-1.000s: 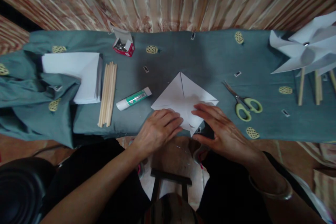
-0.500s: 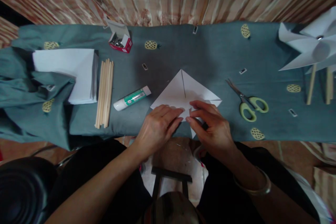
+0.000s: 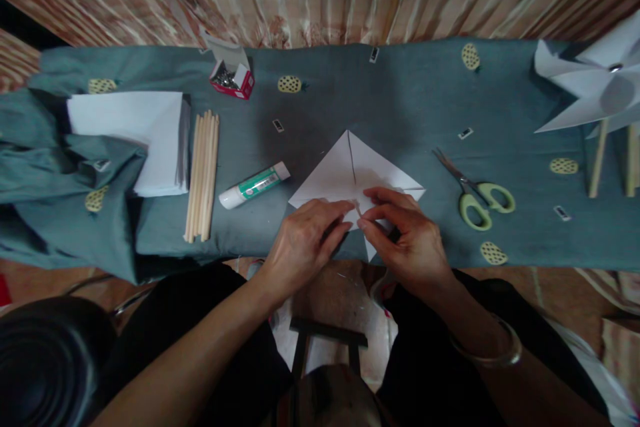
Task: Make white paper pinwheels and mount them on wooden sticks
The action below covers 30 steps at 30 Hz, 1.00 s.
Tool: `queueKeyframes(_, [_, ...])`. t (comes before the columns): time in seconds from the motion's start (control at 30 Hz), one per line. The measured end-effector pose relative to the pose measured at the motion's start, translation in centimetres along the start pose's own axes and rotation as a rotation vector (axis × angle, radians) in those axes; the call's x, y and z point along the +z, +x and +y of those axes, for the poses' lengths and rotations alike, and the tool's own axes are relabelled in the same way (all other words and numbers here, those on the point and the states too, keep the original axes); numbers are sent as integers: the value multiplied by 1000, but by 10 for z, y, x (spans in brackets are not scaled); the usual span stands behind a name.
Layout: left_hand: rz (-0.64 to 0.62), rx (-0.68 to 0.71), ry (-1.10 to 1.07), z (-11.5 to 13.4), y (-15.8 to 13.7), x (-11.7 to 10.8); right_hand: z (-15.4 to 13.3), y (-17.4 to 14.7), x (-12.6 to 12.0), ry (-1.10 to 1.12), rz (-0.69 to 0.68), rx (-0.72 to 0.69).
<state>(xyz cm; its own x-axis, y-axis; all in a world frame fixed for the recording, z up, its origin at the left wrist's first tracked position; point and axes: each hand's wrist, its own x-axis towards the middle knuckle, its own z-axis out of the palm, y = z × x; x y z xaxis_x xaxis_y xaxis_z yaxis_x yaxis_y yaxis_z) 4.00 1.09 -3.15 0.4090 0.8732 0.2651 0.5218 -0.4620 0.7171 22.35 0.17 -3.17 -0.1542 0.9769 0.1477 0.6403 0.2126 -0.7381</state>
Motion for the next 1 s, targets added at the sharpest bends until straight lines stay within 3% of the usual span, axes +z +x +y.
queueKeyframes(0.33, [-62, 25, 77, -3, -2, -4, -2, 3, 2, -90, 62, 16])
queueKeyframes(1.0, [-107, -37, 10, -4, 1, -3, -2, 3, 0, -158, 71, -55])
